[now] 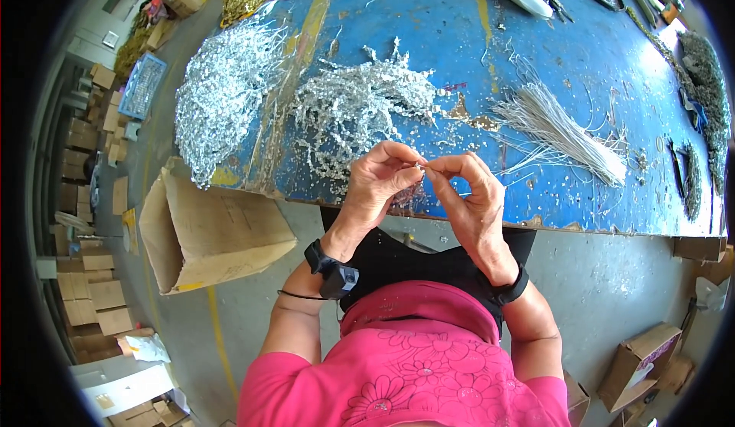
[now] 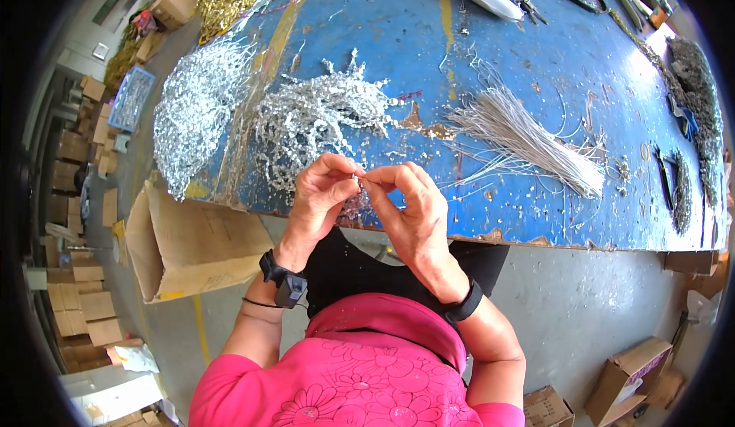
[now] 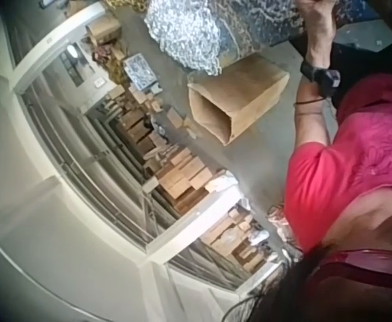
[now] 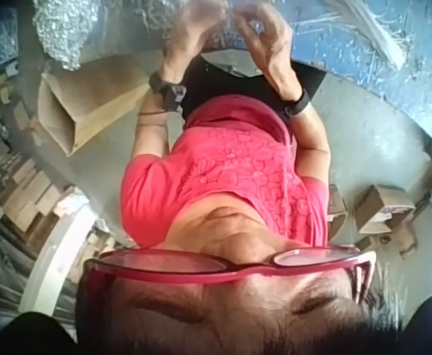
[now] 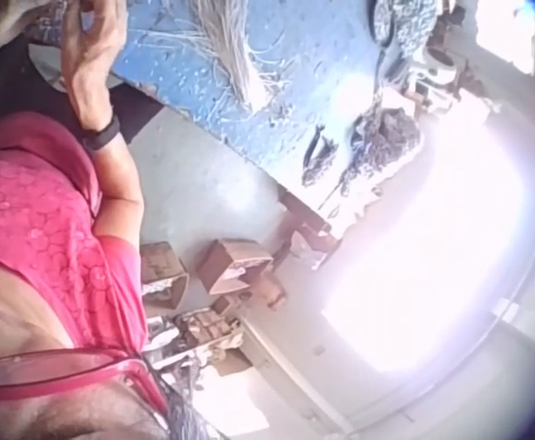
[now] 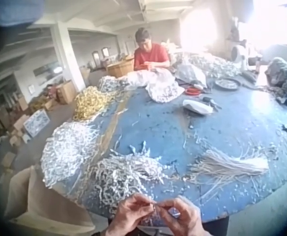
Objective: Assembling silver tinsel decorations by twisting and grouping individual strands by hand.
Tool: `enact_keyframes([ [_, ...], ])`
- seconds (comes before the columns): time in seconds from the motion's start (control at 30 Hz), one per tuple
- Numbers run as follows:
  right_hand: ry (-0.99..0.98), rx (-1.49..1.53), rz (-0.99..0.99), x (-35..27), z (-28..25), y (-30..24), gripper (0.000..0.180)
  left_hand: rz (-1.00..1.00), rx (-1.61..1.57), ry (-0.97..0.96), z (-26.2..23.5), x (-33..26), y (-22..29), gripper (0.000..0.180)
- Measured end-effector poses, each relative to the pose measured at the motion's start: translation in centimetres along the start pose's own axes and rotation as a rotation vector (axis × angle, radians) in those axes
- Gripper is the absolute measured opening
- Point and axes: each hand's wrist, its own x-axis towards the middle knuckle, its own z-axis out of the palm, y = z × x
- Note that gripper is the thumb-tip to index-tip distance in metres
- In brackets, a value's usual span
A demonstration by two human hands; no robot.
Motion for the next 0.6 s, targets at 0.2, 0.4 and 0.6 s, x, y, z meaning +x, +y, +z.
enact_keyframes([
  [0.2,-0.037,-0.095,-0.086,0.7,-0.3,-0.3,0.015,-0.014,0.024,-0.016,-0.1,0.3,0.1,0.017],
  [0.4,-0.042,-0.098,-0.120,0.5,-0.2,-0.5,0.014,0.009,0.103,0.016,-0.3,-0.2,-0.1,0.010],
  [0.6,-0.034,0.074,0.123,0.0,0.3,-0.1,0.014,0.163,0.218,0.092,0.7,-0.4,-1.0,0.008],
])
